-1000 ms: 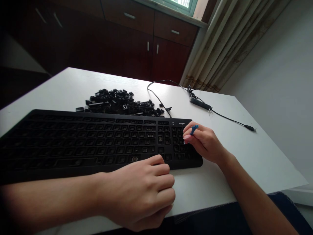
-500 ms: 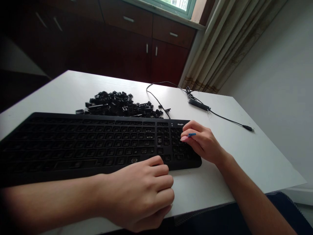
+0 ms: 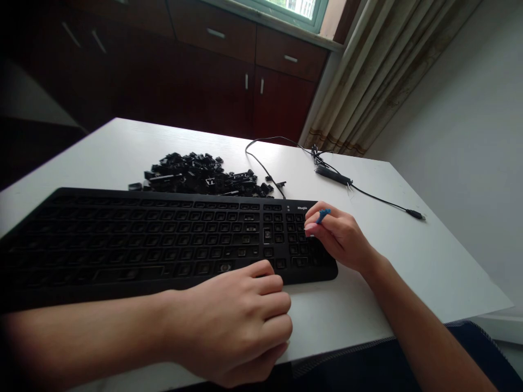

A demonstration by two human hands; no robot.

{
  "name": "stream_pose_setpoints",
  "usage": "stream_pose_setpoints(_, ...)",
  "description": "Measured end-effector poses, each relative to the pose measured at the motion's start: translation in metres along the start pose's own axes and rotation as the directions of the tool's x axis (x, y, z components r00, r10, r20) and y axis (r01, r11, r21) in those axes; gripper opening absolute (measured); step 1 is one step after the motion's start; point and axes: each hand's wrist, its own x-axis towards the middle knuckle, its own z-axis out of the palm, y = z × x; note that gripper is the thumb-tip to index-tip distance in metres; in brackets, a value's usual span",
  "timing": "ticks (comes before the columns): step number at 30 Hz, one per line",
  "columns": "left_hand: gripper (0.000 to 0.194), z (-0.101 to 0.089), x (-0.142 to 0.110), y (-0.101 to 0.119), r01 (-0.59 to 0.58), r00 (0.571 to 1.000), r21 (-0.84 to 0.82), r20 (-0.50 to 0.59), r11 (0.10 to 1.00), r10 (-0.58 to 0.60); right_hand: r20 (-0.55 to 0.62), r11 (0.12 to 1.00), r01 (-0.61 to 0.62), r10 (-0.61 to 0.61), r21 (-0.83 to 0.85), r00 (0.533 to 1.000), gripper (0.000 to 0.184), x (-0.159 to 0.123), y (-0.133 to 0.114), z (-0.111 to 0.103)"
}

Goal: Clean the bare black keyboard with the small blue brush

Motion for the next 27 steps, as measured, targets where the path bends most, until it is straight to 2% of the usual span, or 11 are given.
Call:
stream_pose_setpoints(5,0.018,0.0004,-0.0005,0.0001,-0.001,1.000,-0.006,-0.001,1.000,0.001,-0.014,0.992,-0.051,0.053,0.112,0.999,0.024,0.0001,-0.0001,0.0008)
stream_pose_setpoints(14,0.018,0.0003,-0.0002,-0.0001,-0.006,1.000,-0.014,0.001,1.000,0.006,-0.042,0.998,0.014,-0.016,-0.060,0.999,0.017,0.0006,0.0010,-0.0023)
stream_pose_setpoints(20,0.018,0.0009,0.0000,-0.0007,0.000,1.000,-0.009,0.002,1.000,0.000,-0.028,0.999,-0.041,0.042,0.033,0.999,0.021,-0.0004,0.0025,-0.0012)
stream_pose_setpoints(27,0.018,0.0014,-0.0003,-0.0001,0.003,1.000,-0.007,-0.005,1.000,-0.003,0.013,0.995,-0.085,0.084,0.053,0.996,0.022,-0.0022,0.0015,-0.0018)
